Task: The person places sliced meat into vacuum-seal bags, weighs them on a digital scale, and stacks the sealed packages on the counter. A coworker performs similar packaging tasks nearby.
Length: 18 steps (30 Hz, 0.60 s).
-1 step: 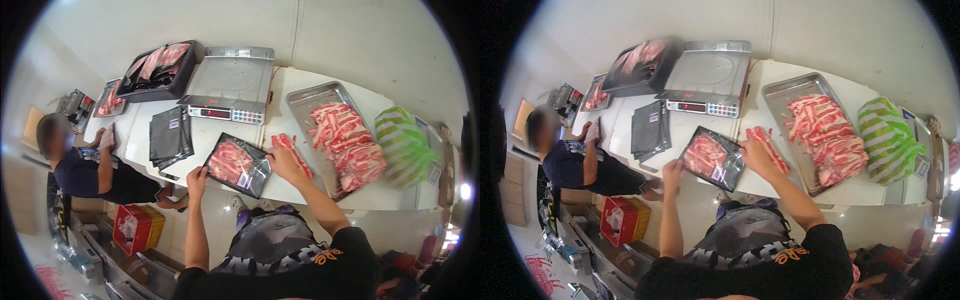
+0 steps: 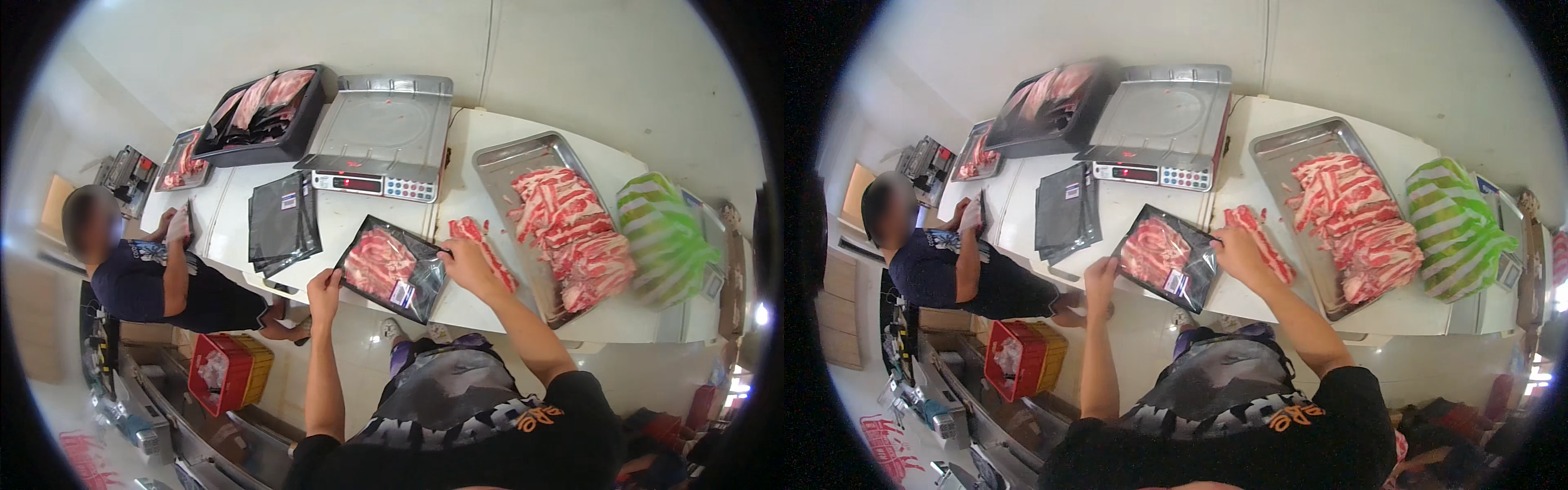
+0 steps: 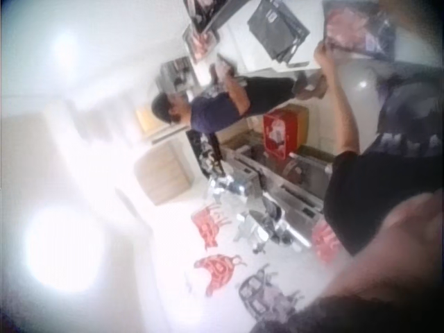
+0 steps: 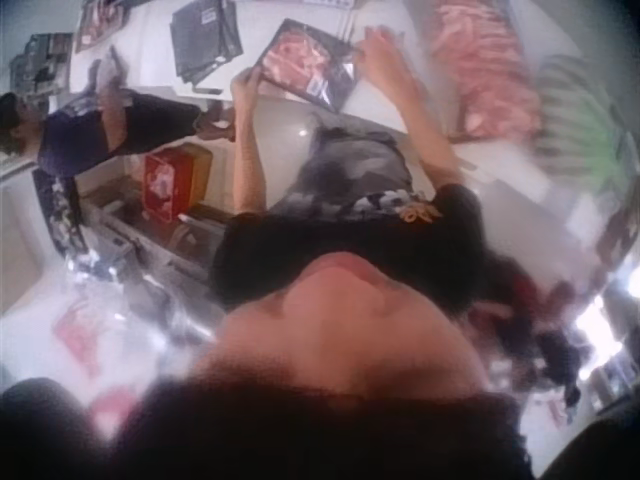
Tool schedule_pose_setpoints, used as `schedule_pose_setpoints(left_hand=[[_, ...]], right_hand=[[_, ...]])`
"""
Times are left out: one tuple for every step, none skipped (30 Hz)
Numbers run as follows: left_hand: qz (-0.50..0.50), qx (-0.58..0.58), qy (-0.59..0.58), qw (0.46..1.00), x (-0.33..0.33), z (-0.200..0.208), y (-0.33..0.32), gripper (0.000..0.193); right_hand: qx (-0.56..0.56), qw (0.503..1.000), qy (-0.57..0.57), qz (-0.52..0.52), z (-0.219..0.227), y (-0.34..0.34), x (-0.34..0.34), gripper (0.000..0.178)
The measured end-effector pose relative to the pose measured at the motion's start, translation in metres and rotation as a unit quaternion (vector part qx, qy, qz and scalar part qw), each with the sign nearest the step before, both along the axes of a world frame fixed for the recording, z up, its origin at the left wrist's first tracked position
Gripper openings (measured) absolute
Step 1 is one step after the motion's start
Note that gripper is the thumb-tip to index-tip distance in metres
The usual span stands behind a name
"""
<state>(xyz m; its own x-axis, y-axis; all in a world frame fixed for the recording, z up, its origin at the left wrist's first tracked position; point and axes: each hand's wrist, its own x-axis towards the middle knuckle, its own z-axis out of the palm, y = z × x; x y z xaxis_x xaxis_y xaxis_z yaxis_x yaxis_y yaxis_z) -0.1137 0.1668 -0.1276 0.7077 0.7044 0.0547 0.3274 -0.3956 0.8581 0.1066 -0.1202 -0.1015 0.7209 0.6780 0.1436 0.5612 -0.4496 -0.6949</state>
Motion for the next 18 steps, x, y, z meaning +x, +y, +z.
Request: schedule_pose_setpoints(left_hand=[[0.004,-0.008,-0.017,1.000,0.003,0.001,0.006,0.029],[0.019,0.012,-0.022,0.999,0.004,0.005,0.018,0.028],[0.031,0.028,-0.029,0.999,0.008,0.010,0.028,0.028],[0.041,0.038,-0.038,0.998,0.012,0.009,0.035,0.028],[0.048,0.077,-0.062,0.994,0.012,0.002,0.048,0.027],[0.052,0.052,-0.050,0.996,0.012,-0.006,0.062,0.027],[0.065,0.080,-0.048,0.993,0.012,-0.010,0.069,0.028],[0.079,0.108,-0.046,0.990,0.011,-0.014,0.075,0.029],[0.081,0.059,-0.042,0.994,0.007,-0.016,0.078,0.031],[0.083,0.012,-0.040,0.996,0.001,-0.018,0.082,0.034],[0.080,-0.006,-0.025,0.996,-0.007,-0.026,0.088,0.042],[0.084,-0.032,-0.032,0.995,-0.010,-0.026,0.084,0.045],[0.082,-0.042,-0.031,0.995,-0.013,-0.025,0.082,0.044],[0.081,-0.053,-0.029,0.995,-0.015,-0.025,0.079,0.043],[0.079,-0.061,-0.040,0.994,-0.018,-0.027,0.079,0.042],[0.079,-0.068,-0.050,0.993,-0.020,-0.030,0.078,0.041],[0.080,-0.075,-0.061,0.992,-0.023,-0.032,0.077,0.040],[0.075,-0.091,-0.074,0.990,-0.022,-0.033,0.078,0.038]], right_hand=[[0.021,1.000,-0.006,-0.006,-0.001,0.004,-0.002,0.020],[0.043,0.999,-0.012,-0.014,-0.001,0.010,-0.005,0.020],[0.032,0.999,0.024,-0.012,0.008,0.016,-0.010,0.017],[0.043,0.999,0.026,-0.011,0.011,0.020,-0.015,0.016],[0.056,0.998,0.028,-0.011,0.013,0.025,-0.021,0.015],[0.065,0.997,0.029,-0.014,0.014,0.025,-0.023,0.014],[0.053,0.998,0.003,-0.015,0.008,0.023,-0.022,0.018],[0.043,0.997,-0.053,-0.044,0.005,0.015,-0.022,0.021],[0.030,0.991,-0.113,-0.069,0.013,0.006,-0.020,0.024],[0.020,0.980,-0.174,-0.092,0.018,-0.002,-0.018,0.027],[-0.024,0.983,-0.133,-0.123,0.018,-0.013,-0.016,0.032],[-0.051,0.977,-0.149,-0.143,0.017,-0.027,-0.012,0.033],[-0.077,0.971,-0.162,-0.161,0.010,-0.038,-0.009,0.034],[-0.102,0.963,-0.174,-0.178,0.005,-0.049,-0.006,0.035],[-0.088,0.973,-0.136,-0.164,0.005,-0.052,-0.004,0.036],[-0.100,0.972,-0.141,-0.157,0.003,-0.053,-0.004,0.035],[-0.112,0.972,-0.145,-0.149,0.002,-0.054,-0.005,0.035],[-0.123,0.970,-0.152,-0.142,0.004,-0.054,-0.003,0.034]])
